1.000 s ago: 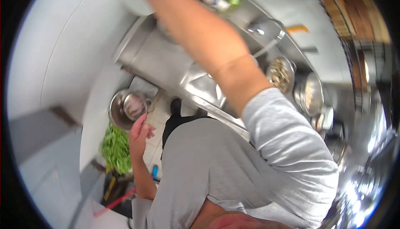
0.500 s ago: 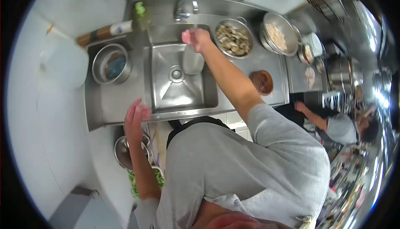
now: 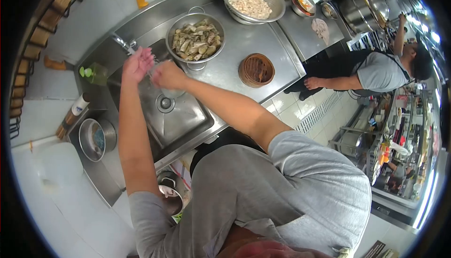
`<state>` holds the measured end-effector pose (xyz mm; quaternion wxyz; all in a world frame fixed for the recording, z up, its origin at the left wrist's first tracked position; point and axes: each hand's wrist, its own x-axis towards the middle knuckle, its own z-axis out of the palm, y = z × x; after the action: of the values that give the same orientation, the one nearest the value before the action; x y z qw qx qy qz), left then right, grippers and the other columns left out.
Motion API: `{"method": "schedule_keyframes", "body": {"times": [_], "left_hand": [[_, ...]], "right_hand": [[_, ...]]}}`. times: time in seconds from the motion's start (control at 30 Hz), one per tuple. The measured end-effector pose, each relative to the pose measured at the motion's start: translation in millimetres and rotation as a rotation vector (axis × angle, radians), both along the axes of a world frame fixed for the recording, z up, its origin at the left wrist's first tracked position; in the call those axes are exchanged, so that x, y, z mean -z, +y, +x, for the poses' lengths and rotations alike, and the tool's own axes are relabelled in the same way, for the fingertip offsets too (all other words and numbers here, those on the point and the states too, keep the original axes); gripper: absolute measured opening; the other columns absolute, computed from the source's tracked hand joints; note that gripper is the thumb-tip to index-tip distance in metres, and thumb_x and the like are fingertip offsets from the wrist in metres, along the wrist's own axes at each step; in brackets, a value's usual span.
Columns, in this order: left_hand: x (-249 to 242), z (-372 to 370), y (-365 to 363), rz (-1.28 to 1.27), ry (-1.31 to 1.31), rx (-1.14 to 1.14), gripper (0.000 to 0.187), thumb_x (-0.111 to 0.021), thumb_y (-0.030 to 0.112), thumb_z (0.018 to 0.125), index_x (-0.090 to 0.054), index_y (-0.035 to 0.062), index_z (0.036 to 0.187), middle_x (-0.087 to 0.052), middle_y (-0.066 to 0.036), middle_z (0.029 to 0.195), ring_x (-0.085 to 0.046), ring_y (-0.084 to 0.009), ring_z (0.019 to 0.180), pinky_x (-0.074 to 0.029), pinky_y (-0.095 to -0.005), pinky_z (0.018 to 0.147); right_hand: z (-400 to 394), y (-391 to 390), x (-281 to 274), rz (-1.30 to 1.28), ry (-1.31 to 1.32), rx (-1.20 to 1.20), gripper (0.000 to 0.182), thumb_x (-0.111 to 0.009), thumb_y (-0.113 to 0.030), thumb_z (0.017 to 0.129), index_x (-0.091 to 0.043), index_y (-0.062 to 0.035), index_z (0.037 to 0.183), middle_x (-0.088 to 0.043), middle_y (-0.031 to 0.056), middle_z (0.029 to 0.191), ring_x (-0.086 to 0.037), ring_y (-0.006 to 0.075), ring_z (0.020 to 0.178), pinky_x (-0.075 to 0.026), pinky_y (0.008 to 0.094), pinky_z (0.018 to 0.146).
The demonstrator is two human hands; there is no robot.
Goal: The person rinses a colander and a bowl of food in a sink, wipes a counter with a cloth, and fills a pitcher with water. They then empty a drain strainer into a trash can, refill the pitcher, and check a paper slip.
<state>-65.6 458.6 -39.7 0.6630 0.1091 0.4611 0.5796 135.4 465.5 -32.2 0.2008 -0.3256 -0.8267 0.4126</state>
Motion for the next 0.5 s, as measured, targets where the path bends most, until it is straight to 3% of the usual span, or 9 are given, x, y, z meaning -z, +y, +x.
{"method": "schedule_keyframes", "body": {"times": [0.03,0.1,0.13,0.17,0.23,0.27,0.3,0.4,0.5], "left_hand": [[10,-11,4,0.039,-0.019,0.071,0.029,-0.06,0.027,0.099,-0.064,-0.0002,0.107,-0.063,-0.004,0.081,-0.065,-0.0192,0.077,-0.056,-0.0346,0.071],[-6,-3,3,0.073,0.116,0.145,0.029,-0.061,0.026,0.098,-0.064,-0.0007,0.109,-0.066,-0.005,0.084,-0.066,-0.0191,0.08,-0.056,-0.034,0.073],[-18,3,-6,0.087,0.183,0.171,0.029,-0.061,0.025,0.098,-0.064,-0.0009,0.11,-0.067,-0.005,0.086,-0.066,-0.019,0.081,-0.056,-0.0337,0.074],[-39,22,-18,0.029,0.397,0.086,0.027,-0.062,0.022,0.097,-0.067,-0.001,0.111,-0.069,-0.004,0.095,-0.066,-0.0158,0.086,-0.054,-0.0307,0.078],[-36,10,-46,0.016,0.884,0.146,0.028,-0.063,0.021,0.096,-0.066,0.0006,0.115,-0.069,-0.003,0.1,-0.066,-0.0145,0.09,-0.052,-0.0291,0.08],[-30,1,-64,-0.005,1.126,0.175,0.029,-0.064,0.021,0.096,-0.066,0.0014,0.117,-0.069,-0.003,0.102,-0.066,-0.0139,0.091,-0.052,-0.0282,0.081],[-24,-8,-85,0.007,1.149,0.118,0.033,-0.064,0.025,0.096,-0.064,0.0049,0.122,-0.069,-0.002,0.104,-0.065,-0.012,0.092,-0.05,-0.0265,0.079],[-33,-6,-156,-0.133,0.937,0.017,0.032,-0.062,0.027,0.097,-0.065,0.0031,0.118,-0.07,-0.003,0.096,-0.064,-0.0095,0.085,-0.049,-0.0244,0.071],[-19,9,-231,-0.138,0.865,-0.004,0.036,-0.061,0.031,0.098,-0.063,0.0036,0.122,-0.069,-0.004,0.103,-0.065,-0.0112,0.086,-0.05,-0.0244,0.072]], "right_hand": [[23,-9,8,0.013,-0.046,-0.022,0.015,-0.065,-0.018,0.08,-0.072,-0.0081,0.072,-0.067,0.012,0.067,-0.067,0.0246,0.067,-0.053,0.038,0.067],[75,-21,5,0.103,0.056,-0.063,0.015,-0.063,-0.019,0.078,-0.067,-0.0061,0.072,-0.065,0.0146,0.074,-0.066,0.0346,0.076,-0.052,0.0456,0.069],[108,-28,-13,-0.149,0.171,0.019,0.006,-0.066,-0.012,0.075,-0.066,-0.0059,0.075,-0.064,0.0138,0.073,-0.066,0.0319,0.079,-0.051,0.0451,0.073],[139,-28,-3,-0.139,0.092,0.123,0.012,-0.07,-0.009,0.073,-0.068,-0.0067,0.085,-0.067,0.0146,0.083,-0.066,0.0316,0.084,-0.052,0.0441,0.077],[208,-29,-27,0.339,-0.134,0.388,0.032,-0.075,-0.015,0.071,-0.069,-0.0044,0.101,-0.068,0.0161,0.102,-0.065,0.0347,0.095,-0.052,0.0435,0.083],[240,-22,-29,0.479,-0.227,0.41,0.031,-0.075,-0.016,0.071,-0.069,-0.0034,0.099,-0.068,0.0159,0.105,-0.063,0.0355,0.098,-0.052,0.0447,0.084],[270,-18,-31,0.601,-0.322,0.419,0.031,-0.076,-0.017,0.071,-0.068,-0.0037,0.098,-0.066,0.0144,0.104,-0.061,0.0348,0.1,-0.052,0.0457,0.084],[330,-17,-8,0.392,-0.649,0.448,0.032,-0.079,-0.019,0.073,-0.068,-0.0077,0.1,-0.064,0.0092,0.098,-0.06,0.0318,0.098,-0.049,0.0455,0.089],[342,-13,-2,0.702,-0.625,0.241,0.026,-0.077,-0.016,0.074,-0.067,-0.0092,0.097,-0.063,0.0068,0.094,-0.061,0.0309,0.097,-0.051,0.0449,0.084]]}}
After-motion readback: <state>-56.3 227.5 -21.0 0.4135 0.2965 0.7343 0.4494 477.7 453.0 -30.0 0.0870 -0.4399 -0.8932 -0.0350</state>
